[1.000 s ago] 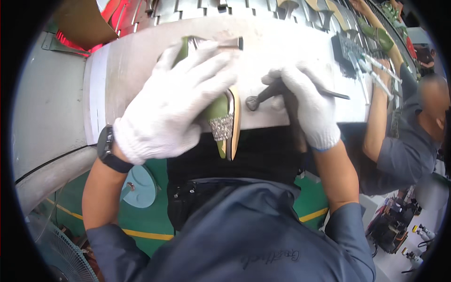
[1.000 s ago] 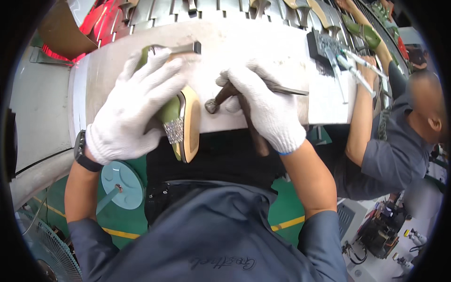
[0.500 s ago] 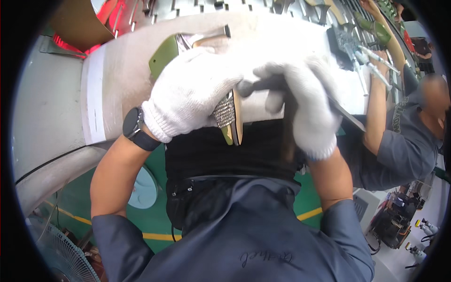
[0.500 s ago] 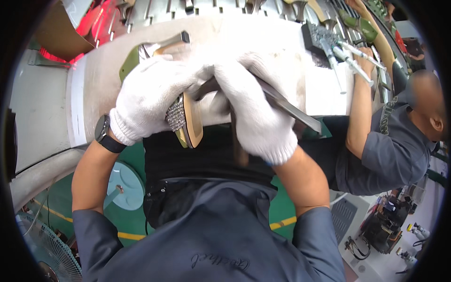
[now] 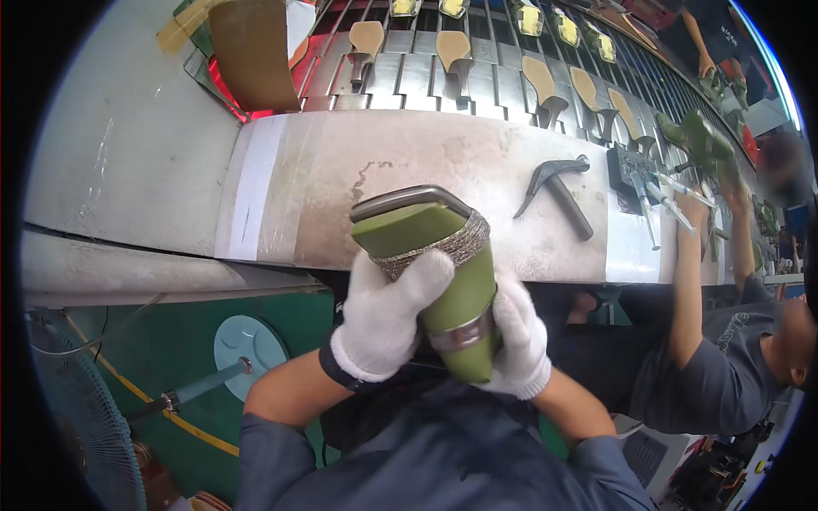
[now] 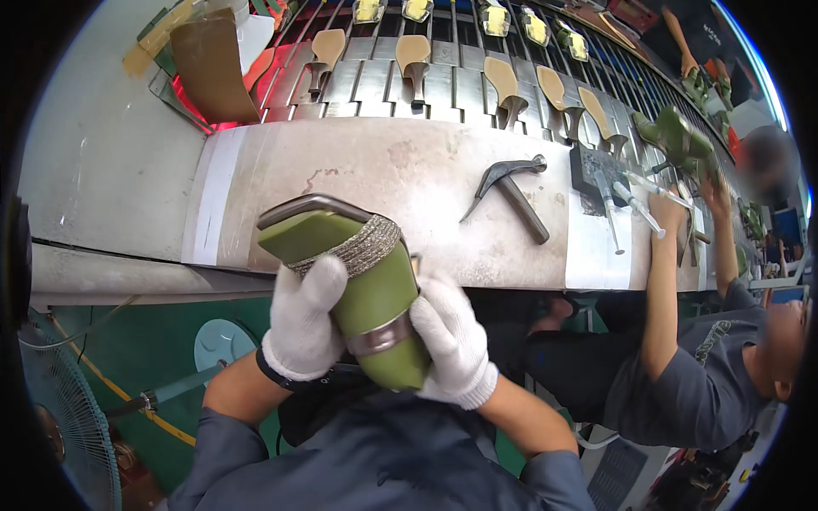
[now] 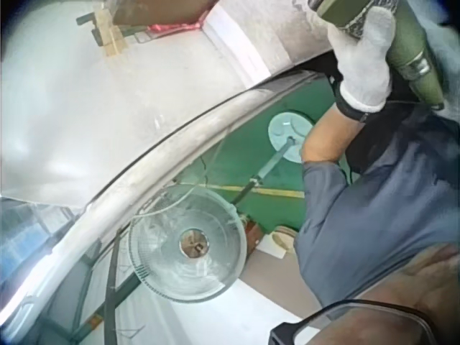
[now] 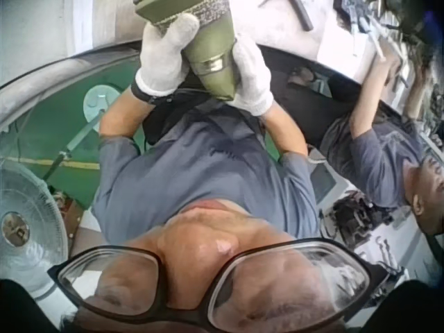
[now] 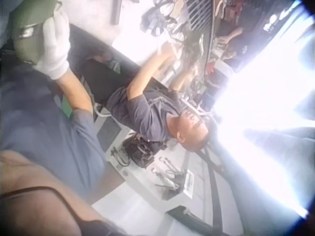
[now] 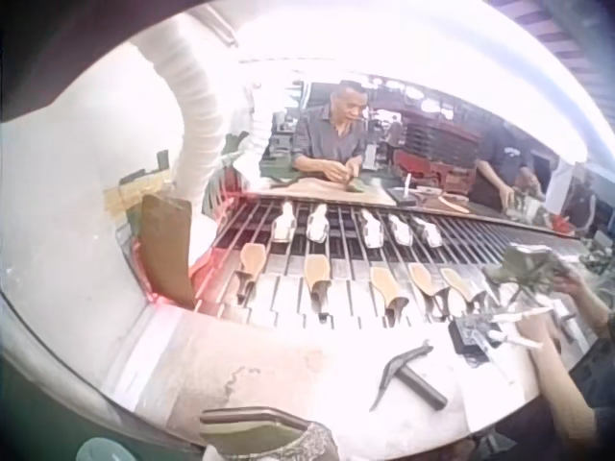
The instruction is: The person assembles high-heeled shoes by taking shoe lasts and soles from a conveyor belt, pressing each sole onto a shoe upper by hand, and securing it with a hammer before placing the shoe back onto the conveyor.
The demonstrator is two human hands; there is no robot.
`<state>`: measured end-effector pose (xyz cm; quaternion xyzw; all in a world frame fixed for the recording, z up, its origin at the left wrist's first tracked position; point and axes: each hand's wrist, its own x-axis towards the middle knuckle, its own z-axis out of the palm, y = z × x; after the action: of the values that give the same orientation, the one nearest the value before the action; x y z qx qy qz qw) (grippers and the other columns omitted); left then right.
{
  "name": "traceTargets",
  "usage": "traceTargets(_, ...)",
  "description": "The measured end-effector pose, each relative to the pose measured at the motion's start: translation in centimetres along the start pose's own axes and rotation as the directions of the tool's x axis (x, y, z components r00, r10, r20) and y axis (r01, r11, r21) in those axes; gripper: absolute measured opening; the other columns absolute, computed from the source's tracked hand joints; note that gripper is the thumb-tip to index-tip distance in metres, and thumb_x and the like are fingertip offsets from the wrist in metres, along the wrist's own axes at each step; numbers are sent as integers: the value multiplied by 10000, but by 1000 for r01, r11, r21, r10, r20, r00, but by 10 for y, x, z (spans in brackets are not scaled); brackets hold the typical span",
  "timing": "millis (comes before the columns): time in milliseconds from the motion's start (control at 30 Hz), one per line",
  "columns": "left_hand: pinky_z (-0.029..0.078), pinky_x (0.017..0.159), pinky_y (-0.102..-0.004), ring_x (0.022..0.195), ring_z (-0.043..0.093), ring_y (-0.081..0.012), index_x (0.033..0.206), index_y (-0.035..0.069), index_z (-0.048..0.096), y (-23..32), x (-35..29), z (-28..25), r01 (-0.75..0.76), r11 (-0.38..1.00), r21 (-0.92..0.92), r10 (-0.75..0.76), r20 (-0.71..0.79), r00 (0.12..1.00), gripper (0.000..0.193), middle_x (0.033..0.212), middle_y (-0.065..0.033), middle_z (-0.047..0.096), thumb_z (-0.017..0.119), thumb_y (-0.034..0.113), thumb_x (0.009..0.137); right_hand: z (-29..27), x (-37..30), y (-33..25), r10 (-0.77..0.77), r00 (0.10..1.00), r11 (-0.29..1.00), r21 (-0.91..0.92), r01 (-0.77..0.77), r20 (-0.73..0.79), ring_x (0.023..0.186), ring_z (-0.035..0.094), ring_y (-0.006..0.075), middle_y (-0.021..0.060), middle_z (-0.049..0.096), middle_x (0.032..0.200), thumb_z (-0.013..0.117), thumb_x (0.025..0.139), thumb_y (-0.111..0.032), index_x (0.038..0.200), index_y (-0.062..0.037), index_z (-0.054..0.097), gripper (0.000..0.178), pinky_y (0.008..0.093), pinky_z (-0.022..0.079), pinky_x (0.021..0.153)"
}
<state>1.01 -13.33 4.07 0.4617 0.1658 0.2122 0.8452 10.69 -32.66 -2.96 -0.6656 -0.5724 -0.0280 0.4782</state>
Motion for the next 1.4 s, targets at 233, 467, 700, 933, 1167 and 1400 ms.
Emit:
traceTargets(233, 562, 1114, -394, 1255, 722, -239, 1434, -80, 631, -2, -10, -22, -218, 945, 244, 123, 352, 928, 531, 1406, -215, 728, 841, 64, 968, 11, -67, -11, 334, 934, 886, 295, -357, 126, 1244, 693, 515, 344, 622, 1450, 931, 840, -206, 1608, 15, 411, 954, 570, 573, 1076)
traceTargets(467, 557, 1118, -382, 1265, 725, -239, 1458, -84, 618, -12, -23, -15, -244, 945, 219, 156, 355, 922, 562, 1424, -229, 722, 846, 63, 966, 14, -94, -11, 506, 834, 730, 404, -551, 222, 1261, 688, 509, 344, 620, 1458, 936, 826, -180, 1588, 14, 426, 937, 556, 571, 1082)
traceTargets(700, 562, 1107, -377, 1249, 731, -235, 1502, -89, 570, -17, -28, -10, -304, 903, 303, 200, 329, 923, 603, 1426, -224, 722, 835, 79, 986, 17, -101, -5, 540, 799, 671, 437, -599, 266, 1279, 684, 504, 344, 619, 1466, 940, 812, -153, 1568, 14, 441, 921, 542, 570, 1087)
traceTargets(933, 551, 1124, -421, 1312, 683, -289, 1614, -82, 402, -20, 9, -26, -267, 876, 402, 198, 205, 958, 865, 1461, -270, 661, 628, 573, 1095, -25, -45, -18, 458, 871, 770, 410, -489, 179, 1396, 632, 380, 247, 624, 1517, 898, 825, -153, 1622, 75, 405, 965, 459, 457, 1208)
traceTargets(1167, 557, 1052, -478, 1192, 729, -437, 1490, -106, 570, -39, 71, -75, -537, 347, 769, 501, 332, 799, 704, 1285, -282, 741, 748, 389, 1022, -12, 152, 45, 659, 750, 340, 872, -353, 47, 1254, 691, 237, 120, 691, 1408, 714, 1015, -238, 1526, -10, 575, 576, 413, 552, 1090)
traceTargets(1400, 563, 1010, -506, 1119, 730, -442, 1306, -37, 721, -37, 67, -60, -555, -23, 832, 405, 515, 755, 521, 1235, -257, 757, 857, 197, 861, 30, 319, 149, 681, 730, 725, -89, -683, -49, 1220, 729, 442, 295, 761, 1259, 700, 933, -507, 1390, -41, 669, 653, 487, 554, 1083)
